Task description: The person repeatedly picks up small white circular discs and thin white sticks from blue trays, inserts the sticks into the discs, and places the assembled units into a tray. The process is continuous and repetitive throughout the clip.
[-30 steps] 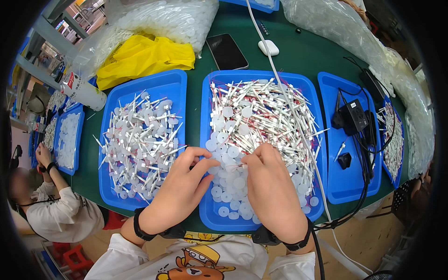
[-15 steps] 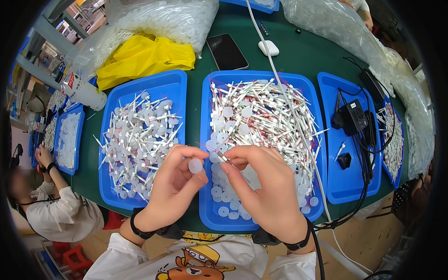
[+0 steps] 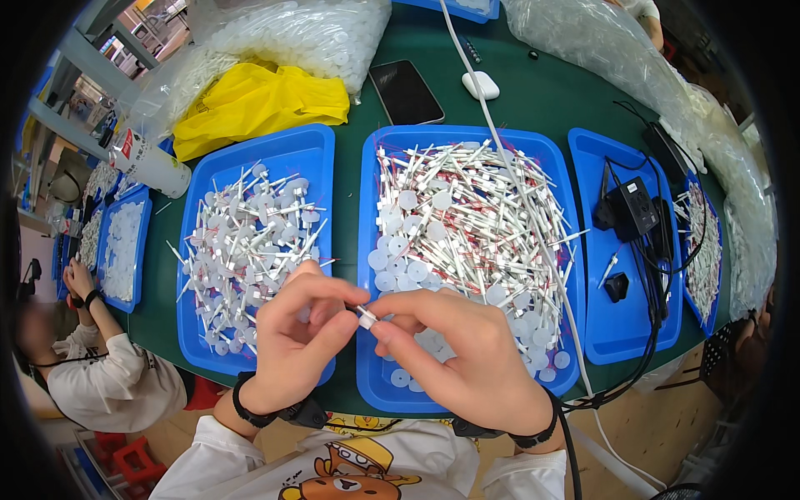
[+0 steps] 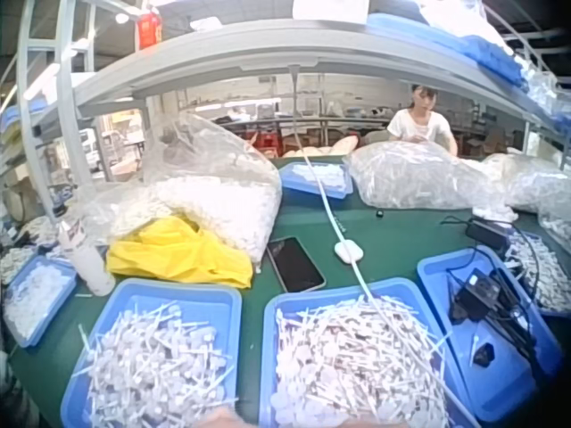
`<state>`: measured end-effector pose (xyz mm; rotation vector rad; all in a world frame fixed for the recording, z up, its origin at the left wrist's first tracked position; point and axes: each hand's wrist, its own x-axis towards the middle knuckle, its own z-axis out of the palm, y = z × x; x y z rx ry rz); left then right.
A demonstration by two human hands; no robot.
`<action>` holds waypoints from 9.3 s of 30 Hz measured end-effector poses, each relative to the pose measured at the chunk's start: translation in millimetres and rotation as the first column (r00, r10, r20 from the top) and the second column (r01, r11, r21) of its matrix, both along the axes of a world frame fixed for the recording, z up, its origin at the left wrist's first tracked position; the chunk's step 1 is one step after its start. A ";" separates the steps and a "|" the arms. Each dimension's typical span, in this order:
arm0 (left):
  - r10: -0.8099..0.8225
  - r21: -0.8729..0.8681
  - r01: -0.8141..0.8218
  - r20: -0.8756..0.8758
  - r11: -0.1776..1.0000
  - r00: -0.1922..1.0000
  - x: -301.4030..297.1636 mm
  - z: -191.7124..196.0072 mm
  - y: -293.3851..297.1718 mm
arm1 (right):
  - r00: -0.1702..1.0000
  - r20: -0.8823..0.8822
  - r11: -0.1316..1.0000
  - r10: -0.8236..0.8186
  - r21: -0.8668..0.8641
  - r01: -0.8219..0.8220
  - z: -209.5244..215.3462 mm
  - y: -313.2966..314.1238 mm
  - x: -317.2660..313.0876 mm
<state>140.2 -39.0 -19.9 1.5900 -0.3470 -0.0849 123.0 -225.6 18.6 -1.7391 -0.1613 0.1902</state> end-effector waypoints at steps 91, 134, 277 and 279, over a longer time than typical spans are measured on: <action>-0.158 -0.350 0.019 -0.374 0.937 0.914 4.0 -1.9 -0.1 | 0.912 0.384 0.962 -0.144 -0.162 0.220 -12.2 -5.6 6.8; -0.164 -0.433 0.041 -0.251 0.900 0.954 3.5 -5.6 -0.2 | 0.887 0.460 0.969 -0.046 -0.195 0.151 -8.7 -7.7 8.1; -0.126 -0.443 0.096 -0.039 0.891 0.991 4.2 -14.1 -2.9 | 0.863 0.441 0.958 -0.245 0.248 0.145 -16.3 -11.1 2.6; -0.135 -0.455 0.099 -0.047 0.885 0.990 3.8 -13.6 -3.5 | 0.862 0.417 0.947 -0.286 0.263 0.187 -16.9 -10.6 2.9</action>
